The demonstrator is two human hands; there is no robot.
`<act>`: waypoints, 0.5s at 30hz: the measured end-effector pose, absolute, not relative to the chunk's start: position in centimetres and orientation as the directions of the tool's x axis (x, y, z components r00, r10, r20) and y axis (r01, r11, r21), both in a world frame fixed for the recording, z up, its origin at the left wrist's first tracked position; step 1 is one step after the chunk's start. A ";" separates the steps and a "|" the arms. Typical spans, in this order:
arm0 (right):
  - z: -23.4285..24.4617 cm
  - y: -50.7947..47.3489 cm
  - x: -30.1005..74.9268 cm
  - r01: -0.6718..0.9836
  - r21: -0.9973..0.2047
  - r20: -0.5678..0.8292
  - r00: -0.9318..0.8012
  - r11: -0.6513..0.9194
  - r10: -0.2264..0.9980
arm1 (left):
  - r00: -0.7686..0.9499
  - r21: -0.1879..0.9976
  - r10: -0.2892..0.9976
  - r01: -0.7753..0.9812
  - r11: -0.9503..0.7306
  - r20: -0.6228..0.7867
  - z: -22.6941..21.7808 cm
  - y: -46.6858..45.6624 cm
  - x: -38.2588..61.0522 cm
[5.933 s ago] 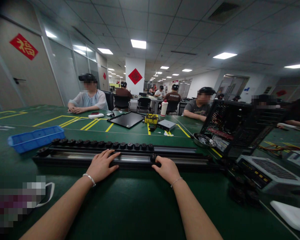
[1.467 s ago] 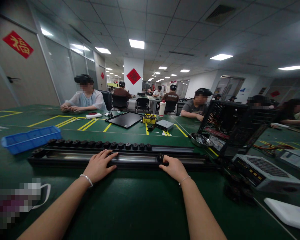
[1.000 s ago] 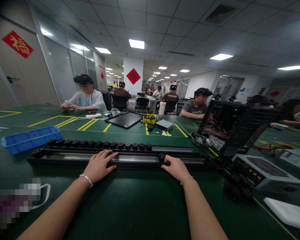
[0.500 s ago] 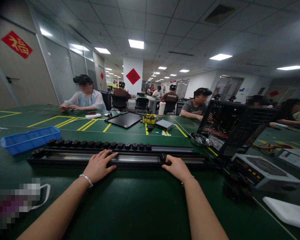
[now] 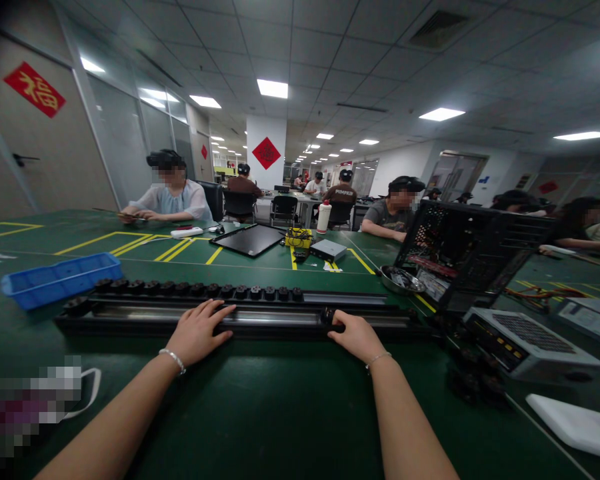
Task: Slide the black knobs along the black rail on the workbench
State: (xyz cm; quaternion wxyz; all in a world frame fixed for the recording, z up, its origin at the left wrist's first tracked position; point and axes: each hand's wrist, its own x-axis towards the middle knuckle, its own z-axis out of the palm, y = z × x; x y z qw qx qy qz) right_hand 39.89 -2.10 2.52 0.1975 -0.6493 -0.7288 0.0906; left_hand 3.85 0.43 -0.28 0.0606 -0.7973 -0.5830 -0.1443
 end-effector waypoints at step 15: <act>2.4 -2.1 40.1 0.912 -0.388 0.175 -0.067 0.131 0.982 | 0.278 0.065 0.911 0.948 -0.311 0.306 -0.3 0.4 3.9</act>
